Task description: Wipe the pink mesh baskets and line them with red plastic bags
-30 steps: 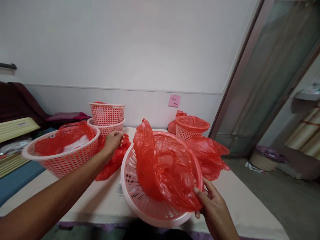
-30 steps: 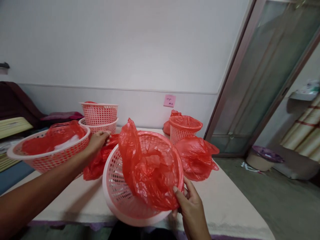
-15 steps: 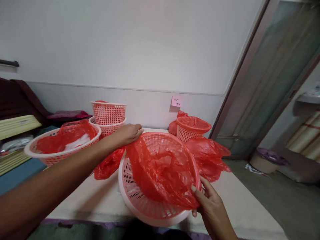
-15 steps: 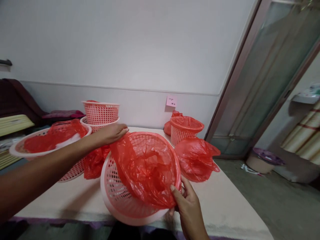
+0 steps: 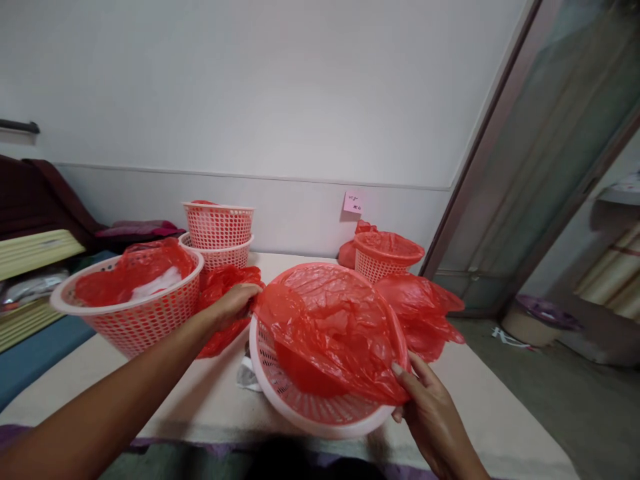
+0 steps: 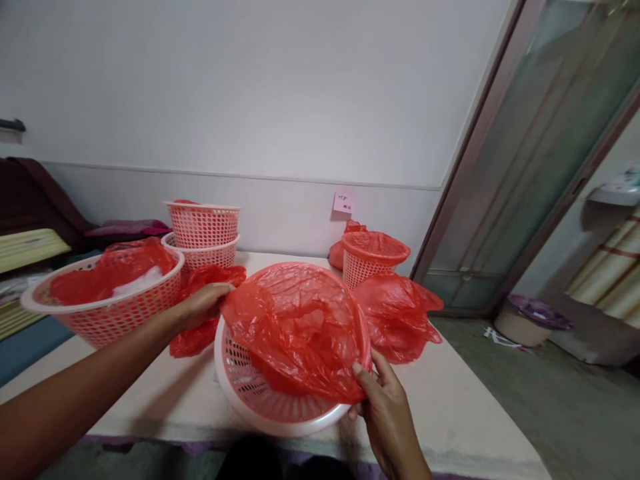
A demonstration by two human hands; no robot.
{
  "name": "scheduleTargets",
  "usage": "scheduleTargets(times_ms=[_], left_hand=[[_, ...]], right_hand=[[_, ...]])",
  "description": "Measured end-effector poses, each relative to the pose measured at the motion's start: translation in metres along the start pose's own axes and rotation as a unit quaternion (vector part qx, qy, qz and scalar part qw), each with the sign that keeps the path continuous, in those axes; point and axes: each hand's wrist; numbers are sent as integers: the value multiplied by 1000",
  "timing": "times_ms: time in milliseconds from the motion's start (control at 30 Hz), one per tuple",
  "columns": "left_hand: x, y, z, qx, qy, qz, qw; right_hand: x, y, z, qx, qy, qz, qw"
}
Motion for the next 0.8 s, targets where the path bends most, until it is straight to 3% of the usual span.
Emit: scheduleTargets(times_ms=[200,400,467,600,800], left_hand=[[-29,-24,7,-34,15,66,997],[-40,-13,18,87,88,143,982],[-40,0,25,157,96,193,964],[-32,27,40,315,53,268,909],[10,43,45,441,61,277,852]], right_hand=[[15,7,-12,55,30,4,998],[33,2,-4,78,52,-15,995],[38,0,0,76,46,-18,996],[43,0,5,67,35,-21,997],[39,0,4,51,34,-21,998]])
Point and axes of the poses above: each hand's wrist, its own x-axis towards the middle knuckle, its own z-axis out of the palm, y = z × x, and after that the axes turned 9 degrees about -y, right-handed
